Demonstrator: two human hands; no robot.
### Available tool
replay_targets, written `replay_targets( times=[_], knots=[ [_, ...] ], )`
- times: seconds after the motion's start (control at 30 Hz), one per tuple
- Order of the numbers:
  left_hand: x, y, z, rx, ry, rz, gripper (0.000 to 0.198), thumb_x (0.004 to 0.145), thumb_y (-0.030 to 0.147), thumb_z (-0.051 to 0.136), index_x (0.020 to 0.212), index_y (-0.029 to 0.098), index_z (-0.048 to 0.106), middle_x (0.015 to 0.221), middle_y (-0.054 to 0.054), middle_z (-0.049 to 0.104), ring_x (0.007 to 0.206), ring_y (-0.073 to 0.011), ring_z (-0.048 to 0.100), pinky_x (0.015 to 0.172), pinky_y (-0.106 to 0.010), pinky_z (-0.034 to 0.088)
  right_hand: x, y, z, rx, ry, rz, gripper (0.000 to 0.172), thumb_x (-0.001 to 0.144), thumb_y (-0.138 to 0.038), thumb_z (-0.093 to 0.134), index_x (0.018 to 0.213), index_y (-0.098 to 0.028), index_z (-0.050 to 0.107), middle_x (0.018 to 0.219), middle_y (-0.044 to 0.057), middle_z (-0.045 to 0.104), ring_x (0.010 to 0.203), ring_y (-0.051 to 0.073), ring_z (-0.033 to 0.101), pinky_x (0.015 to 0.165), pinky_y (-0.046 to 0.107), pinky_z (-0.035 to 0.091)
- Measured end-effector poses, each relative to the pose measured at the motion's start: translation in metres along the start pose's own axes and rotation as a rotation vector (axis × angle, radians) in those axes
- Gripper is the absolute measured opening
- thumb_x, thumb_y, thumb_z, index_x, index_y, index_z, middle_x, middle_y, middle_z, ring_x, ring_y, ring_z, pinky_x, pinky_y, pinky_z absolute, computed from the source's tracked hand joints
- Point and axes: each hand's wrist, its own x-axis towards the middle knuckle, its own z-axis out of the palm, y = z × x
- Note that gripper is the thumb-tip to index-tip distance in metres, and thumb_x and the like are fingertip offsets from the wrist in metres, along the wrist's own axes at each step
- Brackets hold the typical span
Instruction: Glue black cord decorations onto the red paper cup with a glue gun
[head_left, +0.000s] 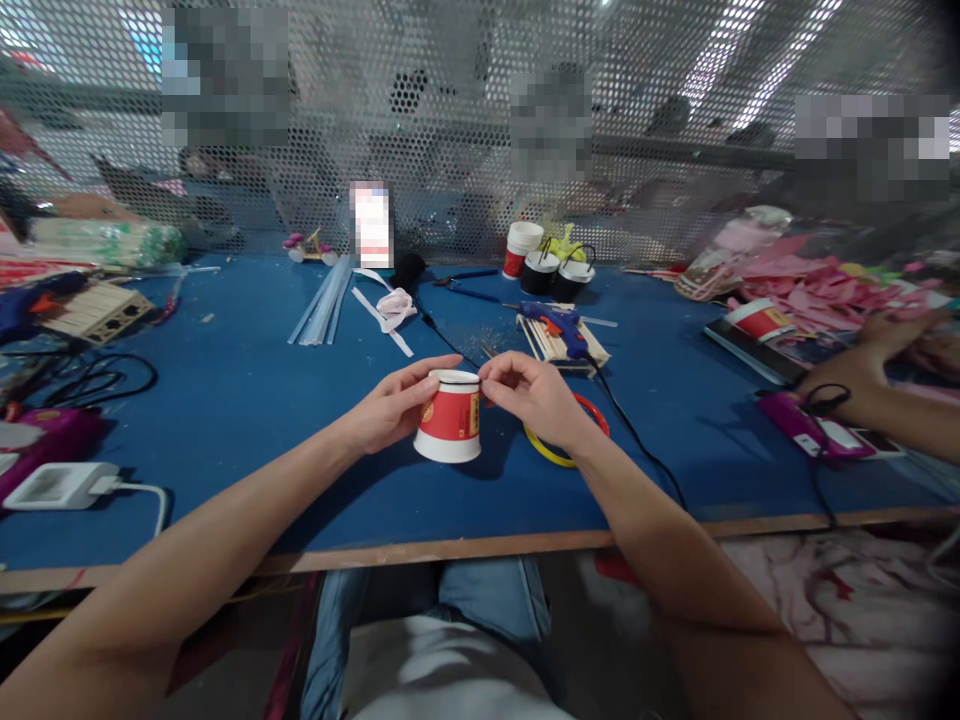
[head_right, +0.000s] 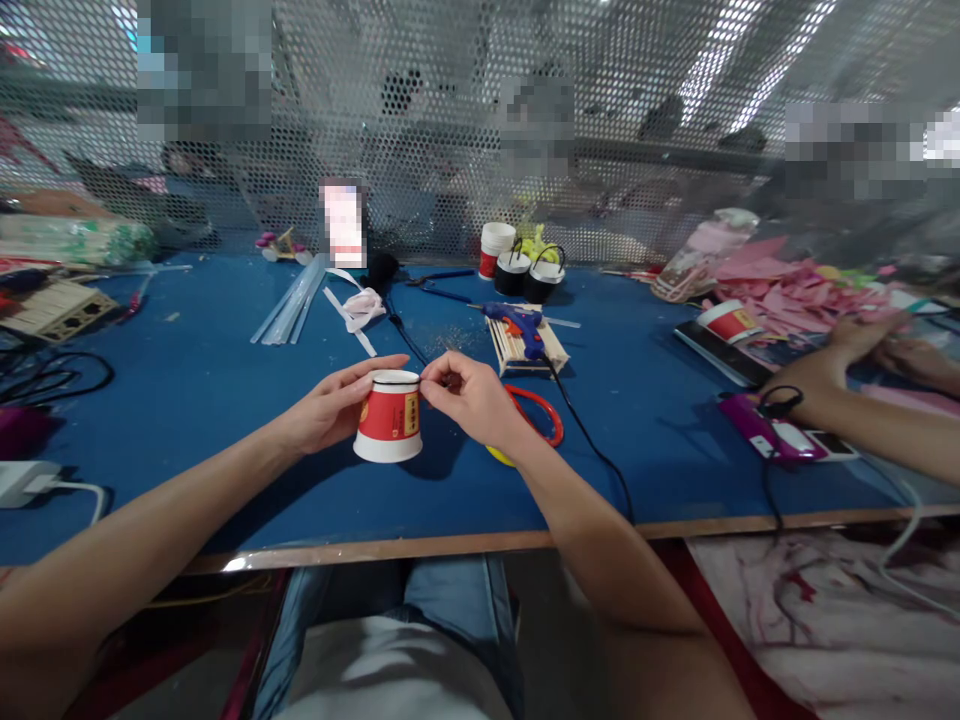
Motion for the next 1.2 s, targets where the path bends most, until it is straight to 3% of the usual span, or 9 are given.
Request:
replay_targets(
  times=[0.1, 0.2, 0.33, 0.47, 0.77, 0.9, 1.0, 1.2],
  knots=[
    [-0.001, 0.001, 0.001, 0.010, 0.016, -0.003, 0.048, 0.073, 0.035, 0.067, 0.117, 0.020, 0.057, 0.114, -0.010, 0.064, 0.100, -0.0236, 0.063, 0.087, -0.036, 0.049, -0.001, -0.002, -0.002, -0.090, -0.003, -0.007, 0.005, 0.077, -0.024, 0.058, 0.078, -0.020, 0.055, 0.095, 0.004, 0.060, 0.071, 0.012, 0.055, 0.063, 0.028, 0.047],
    [-0.002, 0.002, 0.002, 0.019, 0.021, -0.007, 0.049, 0.073, 0.036, 0.067, 0.118, 0.020, 0.056, 0.115, -0.010, 0.064, 0.101, -0.0249, 0.063, 0.087, -0.038, 0.049, -0.004, -0.005, -0.005, -0.163, 0.069, -0.049, 0.013, 0.077, -0.025, 0.059, 0.090, -0.021, 0.057, 0.107, 0.005, 0.058, 0.070, 0.011, 0.055, 0.061, 0.027, 0.047],
    [-0.001, 0.001, 0.002, -0.026, 0.006, -0.011, 0.047, 0.073, 0.033, 0.067, 0.117, 0.020, 0.057, 0.113, -0.010, 0.065, 0.099, -0.0243, 0.063, 0.087, -0.038, 0.049, -0.008, -0.011, -0.002, -0.115, 0.065, -0.056, 0.019, 0.081, -0.029, 0.057, 0.099, -0.022, 0.059, 0.101, 0.005, 0.060, 0.057, 0.008, 0.055, 0.051, 0.025, 0.046],
    [-0.001, -0.002, 0.003, -0.102, -0.012, -0.017, 0.043, 0.075, 0.028, 0.066, 0.116, 0.019, 0.057, 0.110, -0.009, 0.066, 0.097, -0.0224, 0.063, 0.087, -0.036, 0.048, -0.009, -0.013, 0.004, -0.011, -0.035, -0.012, 0.018, 0.082, -0.030, 0.055, 0.096, -0.022, 0.062, 0.099, 0.003, 0.060, 0.058, 0.008, 0.056, 0.049, 0.023, 0.048],
    [-0.004, -0.001, 0.008, -0.179, -0.016, -0.006, 0.039, 0.077, 0.026, 0.064, 0.114, 0.018, 0.057, 0.106, -0.008, 0.066, 0.094, -0.0206, 0.062, 0.086, -0.035, 0.047, -0.004, -0.007, 0.007, 0.121, -0.018, -0.025, 0.011, 0.081, -0.027, 0.057, 0.085, -0.022, 0.066, 0.097, 0.002, 0.062, 0.063, 0.008, 0.054, 0.055, 0.025, 0.050],
    [-0.002, -0.002, 0.007, -0.145, 0.052, 0.052, 0.039, 0.077, 0.026, 0.064, 0.114, 0.018, 0.057, 0.107, -0.007, 0.064, 0.093, -0.0191, 0.061, 0.086, -0.034, 0.046, -0.006, -0.007, 0.008, 0.046, 0.030, -0.067, 0.023, 0.081, -0.027, 0.058, 0.103, -0.024, 0.063, 0.110, 0.004, 0.059, 0.086, 0.015, 0.058, 0.071, 0.030, 0.052],
    [0.001, -0.005, 0.008, -0.087, 0.144, 0.119, 0.041, 0.076, 0.028, 0.065, 0.115, 0.019, 0.056, 0.110, -0.007, 0.062, 0.096, -0.0191, 0.060, 0.088, -0.034, 0.044, -0.006, -0.007, 0.013, 0.028, 0.042, -0.103, 0.034, 0.080, -0.026, 0.060, 0.114, -0.025, 0.056, 0.124, 0.006, 0.052, 0.109, 0.019, 0.052, 0.090, 0.036, 0.047],
    [0.003, -0.015, 0.010, 0.020, 0.208, 0.178, 0.044, 0.076, 0.030, 0.065, 0.118, 0.022, 0.052, 0.116, -0.007, 0.057, 0.099, -0.0185, 0.057, 0.088, -0.031, 0.042, -0.004, -0.001, 0.026, 0.130, 0.051, -0.067, 0.029, 0.079, -0.026, 0.059, 0.107, -0.024, 0.054, 0.123, 0.007, 0.051, 0.114, 0.019, 0.050, 0.094, 0.037, 0.044]
  ],
)
